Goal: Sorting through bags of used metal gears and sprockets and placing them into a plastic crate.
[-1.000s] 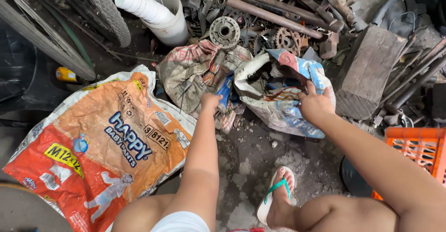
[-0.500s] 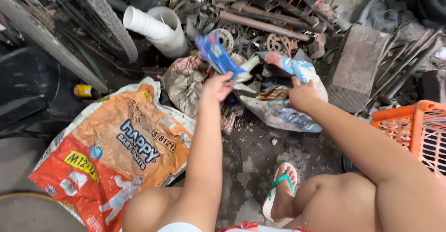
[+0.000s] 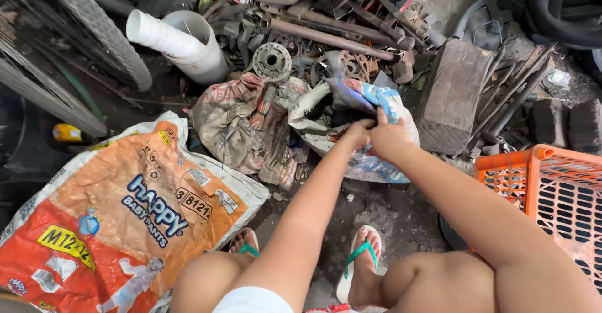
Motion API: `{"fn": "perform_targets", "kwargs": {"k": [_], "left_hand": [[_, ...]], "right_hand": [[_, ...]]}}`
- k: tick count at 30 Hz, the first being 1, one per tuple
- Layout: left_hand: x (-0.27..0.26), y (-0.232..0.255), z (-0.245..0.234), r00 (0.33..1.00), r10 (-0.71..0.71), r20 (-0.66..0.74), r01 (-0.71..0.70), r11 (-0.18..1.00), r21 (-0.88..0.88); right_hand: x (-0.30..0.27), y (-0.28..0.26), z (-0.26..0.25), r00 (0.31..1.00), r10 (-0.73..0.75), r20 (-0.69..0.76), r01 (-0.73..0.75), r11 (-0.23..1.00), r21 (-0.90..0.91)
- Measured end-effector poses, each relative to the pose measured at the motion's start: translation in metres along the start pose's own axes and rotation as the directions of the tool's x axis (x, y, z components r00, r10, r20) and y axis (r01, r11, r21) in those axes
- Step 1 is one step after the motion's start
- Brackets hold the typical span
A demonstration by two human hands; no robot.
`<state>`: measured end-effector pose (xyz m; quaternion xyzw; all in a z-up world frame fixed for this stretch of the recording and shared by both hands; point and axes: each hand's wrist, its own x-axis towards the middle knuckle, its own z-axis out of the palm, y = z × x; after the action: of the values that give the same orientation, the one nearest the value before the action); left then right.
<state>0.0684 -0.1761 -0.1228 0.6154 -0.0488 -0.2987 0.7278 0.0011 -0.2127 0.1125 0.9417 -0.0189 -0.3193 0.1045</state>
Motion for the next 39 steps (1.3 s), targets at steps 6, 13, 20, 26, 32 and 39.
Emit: {"fn": "perform_targets", "kwargs": {"k": [6, 13, 20, 26, 32, 39], "left_hand": [[-0.030, 0.082, -0.006, 0.876, -0.115, -0.468, 0.146, 0.989, 0.030], [0.043, -0.028, -0.009, 0.725, 0.133, -0.676, -0.011, 0.983, 0.181], [0.021, 0.022, -0.004, 0.993, 0.066, -0.095, -0.055, 0.992, 0.118], [-0.029, 0.062, -0.161, 0.998, 0.047, 0.048, -0.018, 0.876, -0.482], [-0.025, -0.102, -0.255, 0.831, 0.022, -0.556, 0.096, 0.979, 0.182], [-0.089, -0.051, -0.160, 0.756, 0.243, -0.608, 0.393, 0.575, 0.718]], "right_hand": [[-0.003, 0.023, 0.015, 0.998, -0.014, -0.054, 0.012, 0.999, -0.042], [-0.001, 0.020, 0.012, 0.992, -0.045, -0.115, 0.050, 0.998, 0.042], [0.000, 0.022, 0.003, 0.992, 0.013, -0.124, -0.019, 0.999, -0.044], [0.039, 0.056, 0.046, 0.972, 0.052, -0.230, -0.055, 0.998, -0.005], [0.046, 0.081, 0.031, 0.941, 0.315, -0.123, -0.273, 0.922, 0.275], [0.049, 0.075, 0.031, 0.939, 0.324, -0.112, -0.296, 0.932, 0.210]]}}
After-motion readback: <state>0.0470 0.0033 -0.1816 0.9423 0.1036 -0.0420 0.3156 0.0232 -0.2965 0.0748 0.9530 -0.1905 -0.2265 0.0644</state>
